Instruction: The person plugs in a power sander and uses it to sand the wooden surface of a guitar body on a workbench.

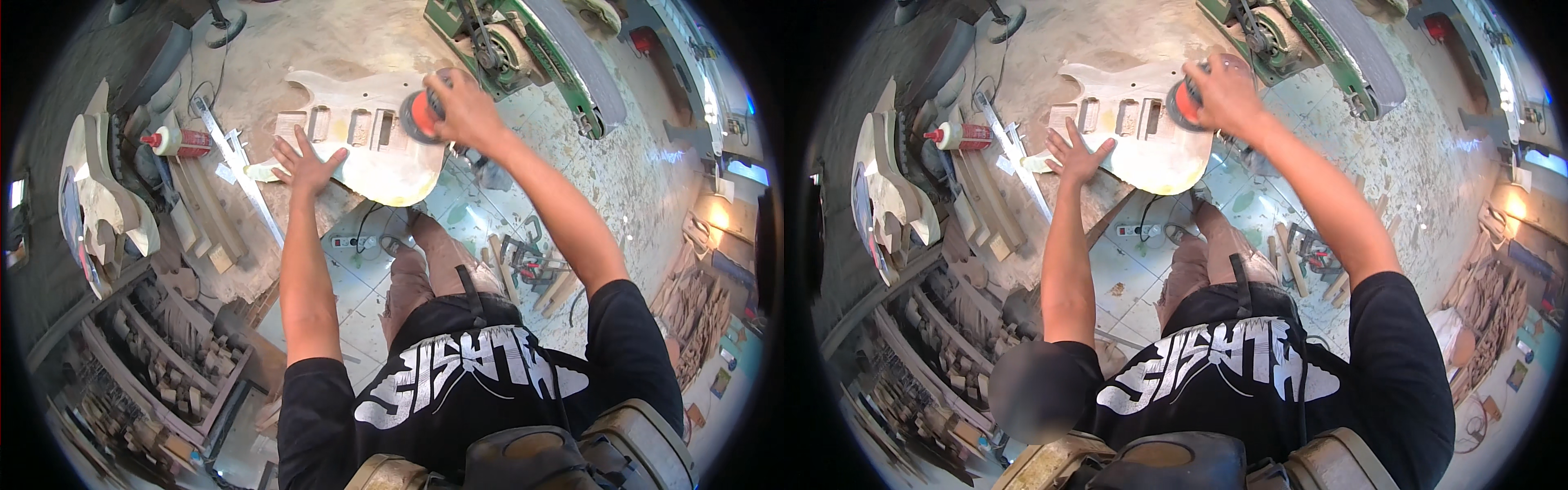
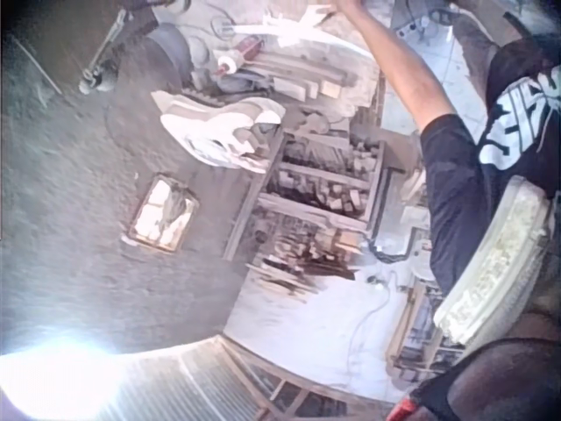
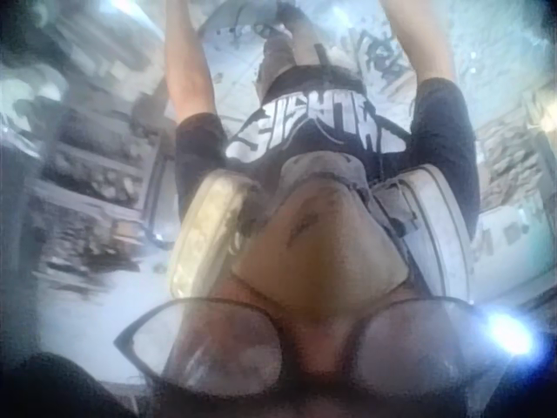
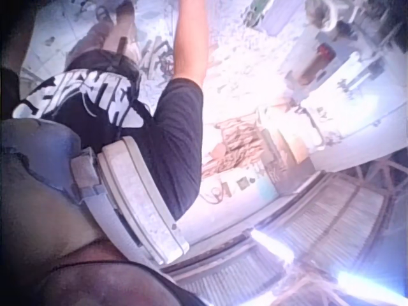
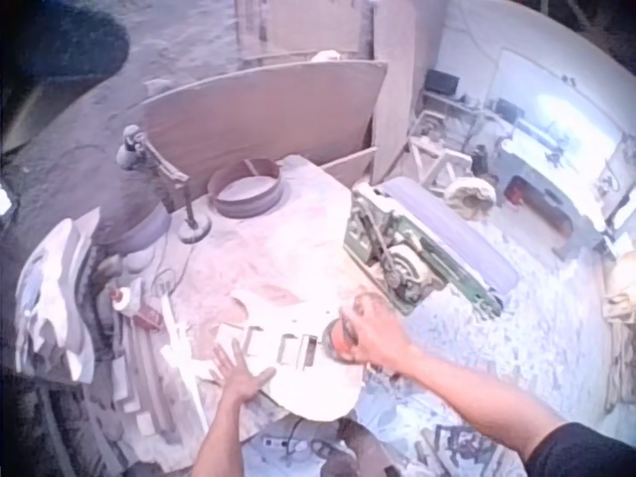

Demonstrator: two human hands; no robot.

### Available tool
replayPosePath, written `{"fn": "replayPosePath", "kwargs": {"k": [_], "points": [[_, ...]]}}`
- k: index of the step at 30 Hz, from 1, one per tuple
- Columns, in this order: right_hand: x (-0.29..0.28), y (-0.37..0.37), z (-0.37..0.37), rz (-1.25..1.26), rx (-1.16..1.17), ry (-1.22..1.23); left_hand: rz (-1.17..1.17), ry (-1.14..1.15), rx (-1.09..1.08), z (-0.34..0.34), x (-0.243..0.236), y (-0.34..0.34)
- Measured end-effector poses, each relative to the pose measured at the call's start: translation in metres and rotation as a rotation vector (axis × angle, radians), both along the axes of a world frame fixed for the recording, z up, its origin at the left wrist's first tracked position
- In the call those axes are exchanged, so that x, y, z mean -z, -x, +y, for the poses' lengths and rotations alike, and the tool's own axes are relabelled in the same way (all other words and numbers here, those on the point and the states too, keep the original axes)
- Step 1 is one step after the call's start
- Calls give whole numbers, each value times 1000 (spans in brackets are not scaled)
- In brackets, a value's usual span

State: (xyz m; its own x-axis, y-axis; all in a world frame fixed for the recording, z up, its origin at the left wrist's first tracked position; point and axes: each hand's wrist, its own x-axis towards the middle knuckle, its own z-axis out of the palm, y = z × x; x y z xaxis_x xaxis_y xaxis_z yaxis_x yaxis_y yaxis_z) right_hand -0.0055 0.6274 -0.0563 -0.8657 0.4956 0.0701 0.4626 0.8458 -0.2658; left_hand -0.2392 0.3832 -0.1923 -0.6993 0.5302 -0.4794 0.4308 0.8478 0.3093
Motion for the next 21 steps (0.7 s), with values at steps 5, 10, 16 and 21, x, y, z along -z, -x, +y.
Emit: {"fn": "replayPosePath", "kwargs": {"k": [5, 10, 16, 21], "points": [[-20, -20, -80, -174, -145, 129, -10, 0, -2, 0, -4, 1], [-20, -22, -78, -211, -216, 159, -11, -31, -2, -2, -1, 1], [3, -33, -3, 0, -30, 30, -4, -31, 16, 6, 2, 1], [-11, -53, -46, -115, -104, 115, -5, -24, 5, -2, 4, 3]]}}
